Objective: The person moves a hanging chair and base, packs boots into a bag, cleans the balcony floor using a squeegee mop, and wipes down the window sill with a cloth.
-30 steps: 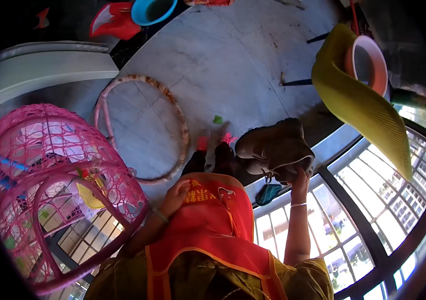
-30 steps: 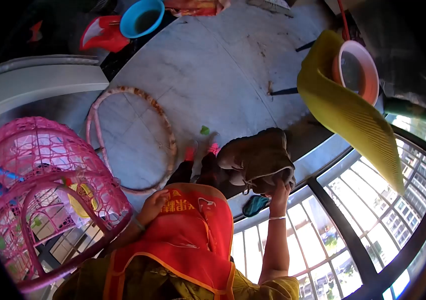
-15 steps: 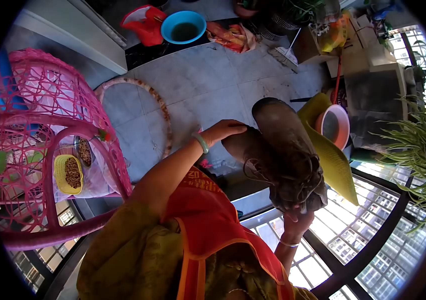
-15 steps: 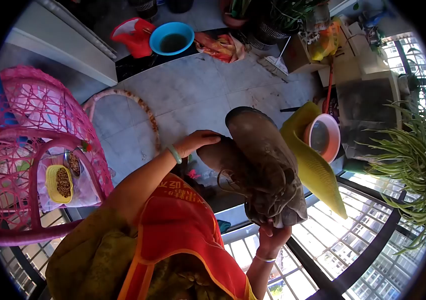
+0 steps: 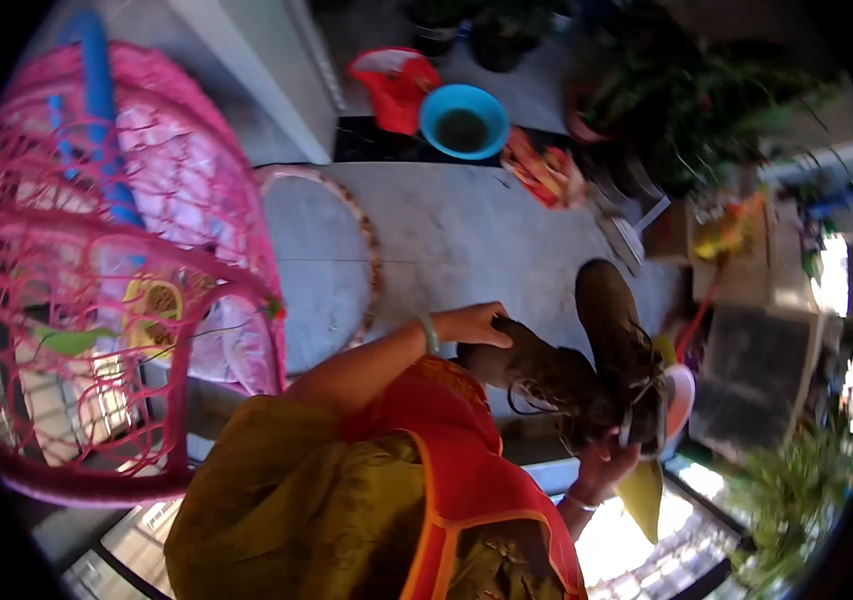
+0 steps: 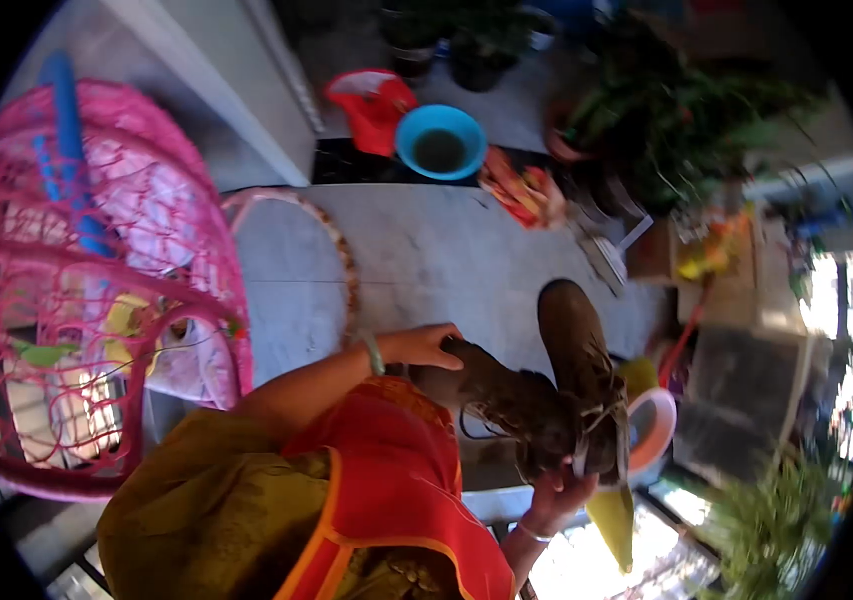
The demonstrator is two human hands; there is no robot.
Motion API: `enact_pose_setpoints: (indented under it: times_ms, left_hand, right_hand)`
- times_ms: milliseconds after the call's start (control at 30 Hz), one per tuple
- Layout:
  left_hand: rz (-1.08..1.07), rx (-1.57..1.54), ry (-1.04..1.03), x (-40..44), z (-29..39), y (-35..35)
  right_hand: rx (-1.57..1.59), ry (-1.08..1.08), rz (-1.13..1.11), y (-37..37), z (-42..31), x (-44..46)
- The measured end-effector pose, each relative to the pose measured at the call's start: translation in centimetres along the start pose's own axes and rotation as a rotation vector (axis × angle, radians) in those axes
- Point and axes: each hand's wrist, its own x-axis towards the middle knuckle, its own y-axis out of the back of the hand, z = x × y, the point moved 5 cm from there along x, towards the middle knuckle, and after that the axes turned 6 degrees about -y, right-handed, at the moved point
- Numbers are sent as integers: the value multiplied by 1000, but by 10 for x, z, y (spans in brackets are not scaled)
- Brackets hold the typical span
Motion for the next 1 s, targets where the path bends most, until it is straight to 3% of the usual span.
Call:
enact_pose_setpoints:
  times_ms: [67,133,200,267,400,467,533,600,633,700,733,800,833,1000]
  left_hand:
    - [98,8,39,-3,-15,23]
    - [133,11,48,0,-34,41]
    - [203,-71,109,-7,-57,69]
    - [296,-201,164,-15,-77,78]
    - [582,-424,376,-29,-102,101]
    - [638,-365,346,-26,-161,107]
    - [672,-306,325,-23,-165,114]
    - [1299,-538,245,-47,-112,132]
    - [1312,-550,251,-48,-97,138]
    - [1478,-464,77,-58,-67,159]
    - [1494,-478,83,-62,-57,168]
    - [1472,27,68,-67,-22,193]
    - [1498,83,43,-68,-8,206]
    - [1547,255,82,-66,-38,272]
  right_hand:
    - [-78,-62,9,-20,8,29]
    - [-137,-169,-157,-42,21,59]
    - [-342,-268,23,-72,45,98]
    - [-362,-312,-1,-88,66,122]
    - [-794,-568,-241,-113,112,196]
    - [-826,-624,-235,-149,142,220]
    - [-954,-691,-341,-163,171,250]
    - [-1037,-682,-392,-215,193,256]
    - [-1118,-658,-441,-240,205,260]
    - [-1178,-721,-532,-261,235,277]
    - [-1230,-775,-613,-272,254,281]
    - [-1251,-768,-675,-294,287,288]
    - [-1313,-788,-721,-303,304,292]
    - [-1495,-840,-843,-319,400,330]
